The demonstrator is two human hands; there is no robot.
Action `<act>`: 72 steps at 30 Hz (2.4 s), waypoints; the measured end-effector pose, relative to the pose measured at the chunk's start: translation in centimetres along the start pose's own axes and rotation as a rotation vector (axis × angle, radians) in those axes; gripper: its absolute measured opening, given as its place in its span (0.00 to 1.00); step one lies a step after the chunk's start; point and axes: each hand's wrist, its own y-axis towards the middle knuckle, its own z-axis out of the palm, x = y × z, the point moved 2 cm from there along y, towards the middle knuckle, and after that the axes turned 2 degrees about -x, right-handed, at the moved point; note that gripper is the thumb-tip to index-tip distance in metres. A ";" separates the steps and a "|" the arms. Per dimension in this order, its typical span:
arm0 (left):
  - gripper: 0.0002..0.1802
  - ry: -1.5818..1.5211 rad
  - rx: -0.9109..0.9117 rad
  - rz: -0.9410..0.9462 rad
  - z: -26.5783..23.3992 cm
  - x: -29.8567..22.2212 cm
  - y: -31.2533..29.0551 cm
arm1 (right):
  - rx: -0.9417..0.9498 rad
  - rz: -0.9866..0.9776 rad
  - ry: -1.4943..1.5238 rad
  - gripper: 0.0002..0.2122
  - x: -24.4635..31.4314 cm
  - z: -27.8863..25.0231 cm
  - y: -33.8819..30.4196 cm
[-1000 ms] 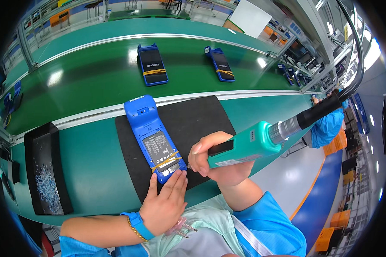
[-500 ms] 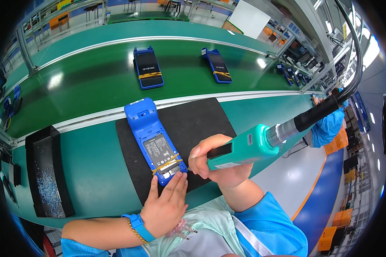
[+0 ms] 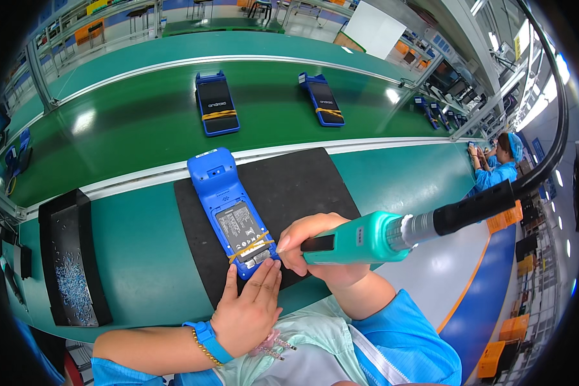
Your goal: The person screws components into a handheld electronic device with an electric screwdriver.
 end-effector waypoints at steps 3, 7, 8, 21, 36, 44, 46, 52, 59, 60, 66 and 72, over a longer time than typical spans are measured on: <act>0.34 -0.010 -0.004 -0.004 -0.1 0.0 0.0 | -0.062 -0.025 -0.015 0.28 -0.2 0.7 0.1; 0.33 -0.016 0.011 -0.006 0.0 0.0 -0.1 | -0.059 -0.056 -0.088 0.28 -0.1 0.5 0.1; 0.33 -0.015 0.011 -0.009 0.1 0.0 -0.1 | -0.067 -0.026 -0.146 0.29 0.0 0.6 0.2; 0.33 -0.002 -0.002 0.002 -0.1 0.0 -0.2 | -0.091 0.015 0.160 0.45 0.3 -0.2 -0.2; 0.24 -0.008 -0.159 -0.019 -1.0 -0.2 0.9 | -0.198 -0.132 0.175 0.48 3.3 -1.3 4.8; 0.16 -0.073 -0.330 -0.193 -2.3 1.4 3.3 | 0.088 -0.289 0.175 0.36 7.2 -3.3 7.2; 0.16 -0.069 -0.328 -0.197 -2.2 1.5 3.5 | -0.293 -0.168 0.289 0.45 7.9 -2.7 7.0; 0.14 -0.060 -0.330 -0.238 -1.6 0.7 3.6 | -0.116 -0.259 0.211 0.34 9.1 -4.9 6.3; 0.15 0.003 -0.324 -0.334 -2.1 0.5 2.7 | -0.308 -0.123 -0.278 0.28 9.6 -7.1 4.0; 0.15 0.008 -0.310 -0.343 -2.1 0.6 2.7 | -0.309 -0.117 -0.262 0.28 9.1 -7.3 3.7; 0.16 -0.027 -0.297 -0.346 -2.0 0.5 3.2 | -0.441 -0.347 -1.405 0.23 4.8 -9.0 2.1; 0.16 -0.031 -0.272 -0.370 -1.9 0.2 3.1 | -0.449 -0.293 -1.421 0.22 2.8 -10.0 2.2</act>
